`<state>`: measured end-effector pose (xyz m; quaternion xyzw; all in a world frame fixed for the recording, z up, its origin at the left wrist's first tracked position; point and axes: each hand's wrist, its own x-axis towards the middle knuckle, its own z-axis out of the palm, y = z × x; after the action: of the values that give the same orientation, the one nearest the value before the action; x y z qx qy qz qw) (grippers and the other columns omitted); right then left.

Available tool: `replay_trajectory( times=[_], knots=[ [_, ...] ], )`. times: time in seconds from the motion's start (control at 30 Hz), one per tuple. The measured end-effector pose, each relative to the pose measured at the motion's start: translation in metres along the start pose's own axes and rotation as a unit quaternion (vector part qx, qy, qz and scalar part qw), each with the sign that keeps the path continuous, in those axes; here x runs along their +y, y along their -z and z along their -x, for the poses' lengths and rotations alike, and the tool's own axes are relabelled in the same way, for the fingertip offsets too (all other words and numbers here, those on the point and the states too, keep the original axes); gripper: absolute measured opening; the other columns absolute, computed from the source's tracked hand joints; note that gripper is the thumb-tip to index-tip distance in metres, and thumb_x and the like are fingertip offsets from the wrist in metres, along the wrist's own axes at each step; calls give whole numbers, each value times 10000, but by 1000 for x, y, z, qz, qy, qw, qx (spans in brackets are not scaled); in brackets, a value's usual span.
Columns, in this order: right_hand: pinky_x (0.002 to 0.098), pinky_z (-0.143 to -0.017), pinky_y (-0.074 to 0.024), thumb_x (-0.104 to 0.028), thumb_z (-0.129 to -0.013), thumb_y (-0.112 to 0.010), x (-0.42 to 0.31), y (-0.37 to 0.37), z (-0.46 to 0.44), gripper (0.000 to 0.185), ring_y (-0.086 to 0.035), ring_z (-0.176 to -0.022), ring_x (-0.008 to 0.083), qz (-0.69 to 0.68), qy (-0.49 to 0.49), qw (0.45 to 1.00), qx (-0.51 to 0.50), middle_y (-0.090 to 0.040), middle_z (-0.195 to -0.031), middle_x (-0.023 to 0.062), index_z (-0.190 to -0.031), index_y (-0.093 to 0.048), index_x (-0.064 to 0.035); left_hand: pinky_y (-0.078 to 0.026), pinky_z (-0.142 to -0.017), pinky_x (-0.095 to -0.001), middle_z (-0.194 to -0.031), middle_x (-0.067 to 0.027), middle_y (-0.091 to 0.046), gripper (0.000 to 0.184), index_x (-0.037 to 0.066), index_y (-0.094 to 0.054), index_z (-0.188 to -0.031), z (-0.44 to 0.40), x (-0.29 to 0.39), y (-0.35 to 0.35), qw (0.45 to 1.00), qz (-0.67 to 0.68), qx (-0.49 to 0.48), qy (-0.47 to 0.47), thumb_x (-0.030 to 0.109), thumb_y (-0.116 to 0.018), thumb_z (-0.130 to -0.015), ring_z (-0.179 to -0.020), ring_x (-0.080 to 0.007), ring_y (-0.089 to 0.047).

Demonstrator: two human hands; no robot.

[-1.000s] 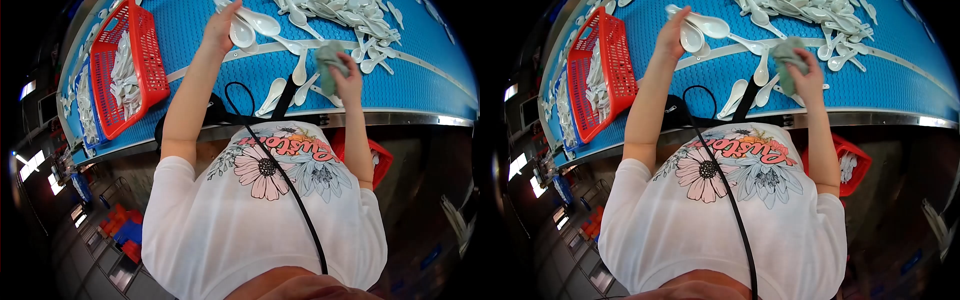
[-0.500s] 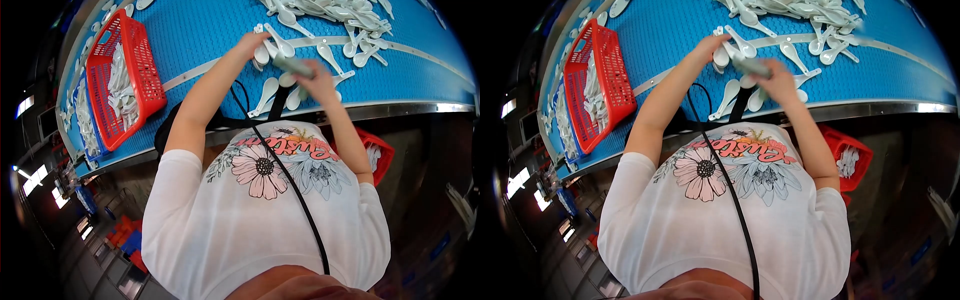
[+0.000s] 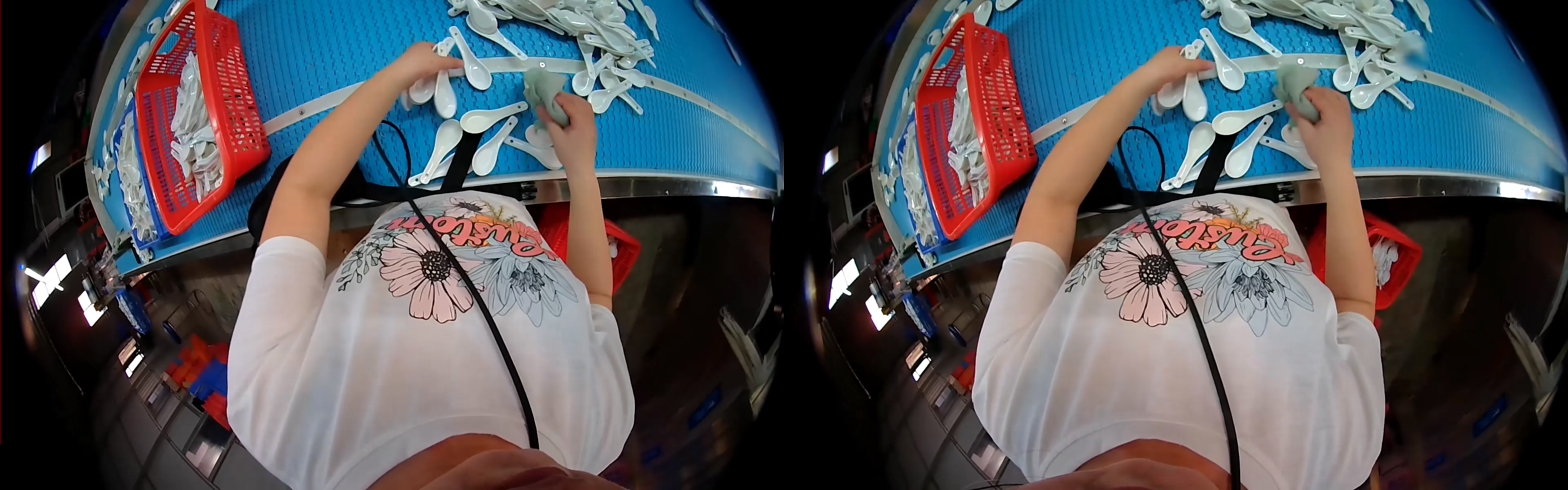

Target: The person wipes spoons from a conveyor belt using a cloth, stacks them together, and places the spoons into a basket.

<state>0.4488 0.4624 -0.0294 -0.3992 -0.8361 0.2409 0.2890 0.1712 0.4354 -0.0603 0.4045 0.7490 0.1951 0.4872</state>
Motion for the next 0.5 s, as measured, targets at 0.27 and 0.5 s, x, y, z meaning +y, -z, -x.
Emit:
replay_trajectory(
  times=[0.27, 0.5],
  knots=[
    [334, -760, -433, -220, -572, -737, -48, -25, 44, 401, -507, -956, 224, 48, 45, 949, -309, -531, -1037, 20, -936, -603, -118, -466, -610, -377, -791, -149, -621, 554, -1, -616, -820, 73, -4, -14, 870, -441, -220, -31, 461, -726, -534, -734, -271, -603],
    [326, -734, -444, -205, -562, -726, -50, -45, 38, 435, -497, -987, 203, 111, 134, 960, -219, -528, -1043, -10, -967, -578, -147, -468, -601, -370, -771, -149, -621, 489, 31, -632, -823, 81, -20, -23, 911, -377, -169, -6, 439, -703, -564, -716, -270, -606]
  ],
)
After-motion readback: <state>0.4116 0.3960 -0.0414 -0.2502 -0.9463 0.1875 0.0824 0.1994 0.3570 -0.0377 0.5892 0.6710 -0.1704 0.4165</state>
